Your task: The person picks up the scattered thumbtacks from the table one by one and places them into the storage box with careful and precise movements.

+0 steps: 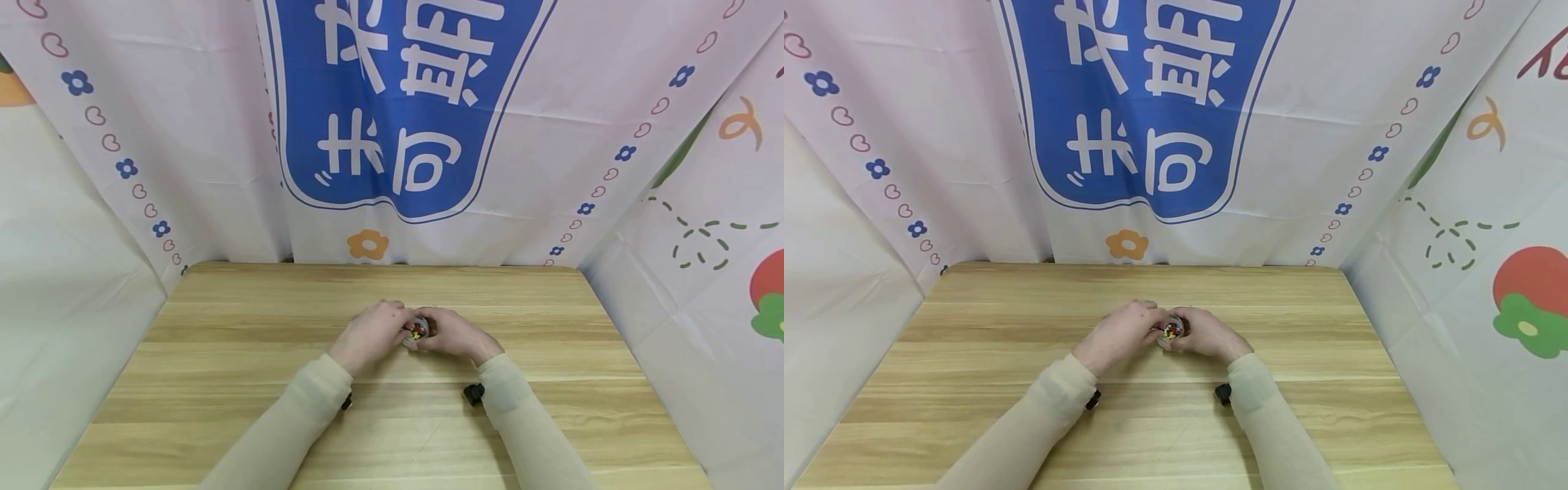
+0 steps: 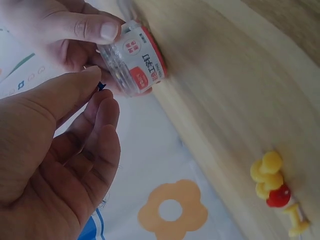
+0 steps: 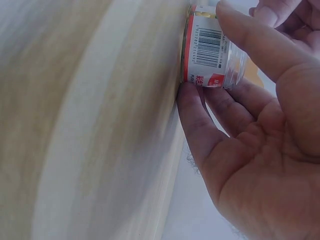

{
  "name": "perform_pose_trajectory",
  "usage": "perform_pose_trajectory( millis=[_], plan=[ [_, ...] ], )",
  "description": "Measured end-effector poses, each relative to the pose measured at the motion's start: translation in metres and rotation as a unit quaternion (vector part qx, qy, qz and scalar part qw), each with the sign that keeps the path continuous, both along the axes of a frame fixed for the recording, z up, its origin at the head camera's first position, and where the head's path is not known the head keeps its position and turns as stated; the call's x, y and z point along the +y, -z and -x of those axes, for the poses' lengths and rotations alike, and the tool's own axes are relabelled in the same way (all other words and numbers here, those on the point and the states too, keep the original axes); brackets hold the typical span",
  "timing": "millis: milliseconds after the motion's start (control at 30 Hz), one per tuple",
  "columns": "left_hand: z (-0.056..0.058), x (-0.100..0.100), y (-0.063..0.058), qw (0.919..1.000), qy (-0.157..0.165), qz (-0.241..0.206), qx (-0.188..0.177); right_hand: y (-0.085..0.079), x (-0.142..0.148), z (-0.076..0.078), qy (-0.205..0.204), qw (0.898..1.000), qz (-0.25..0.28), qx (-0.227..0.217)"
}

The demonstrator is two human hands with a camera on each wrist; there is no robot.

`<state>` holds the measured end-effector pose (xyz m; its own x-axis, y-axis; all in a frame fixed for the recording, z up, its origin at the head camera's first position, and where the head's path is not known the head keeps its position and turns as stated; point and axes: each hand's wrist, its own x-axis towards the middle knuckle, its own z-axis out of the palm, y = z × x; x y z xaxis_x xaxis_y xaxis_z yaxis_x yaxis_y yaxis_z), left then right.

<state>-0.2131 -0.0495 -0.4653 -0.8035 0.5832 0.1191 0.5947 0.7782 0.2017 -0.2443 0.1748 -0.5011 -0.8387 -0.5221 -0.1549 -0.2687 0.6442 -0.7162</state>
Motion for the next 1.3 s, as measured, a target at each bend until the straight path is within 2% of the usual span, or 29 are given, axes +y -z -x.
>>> perform_pose_trajectory(
  millis=[133,433,767,967,1167,1300],
  plan=[
    [0.000,0.001,0.002,1.0000,0.001,0.003,0.004,0.000,0.000,0.000,-0.003,1.000,0.003,-0.001],
    [0.005,-0.010,0.001,0.9990,-0.010,-0.019,-0.040,0.001,0.000,0.001,-0.010,1.000,0.005,0.003],
    [0.005,-0.039,-0.007,0.9991,-0.016,0.028,-0.027,0.001,0.000,0.000,0.002,1.000,0.007,0.002],
    [0.003,-0.054,-0.005,0.9982,-0.017,0.056,-0.014,0.000,0.000,-0.001,0.002,1.000,0.009,-0.006],
    [-0.002,-0.068,-0.005,0.9967,-0.009,0.080,-0.003,-0.001,0.000,-0.001,0.001,1.000,0.008,-0.009],
    [-0.007,-0.078,-0.006,0.9960,-0.005,0.089,-0.007,-0.003,0.000,-0.001,-0.001,1.000,0.005,-0.008]
  ],
)
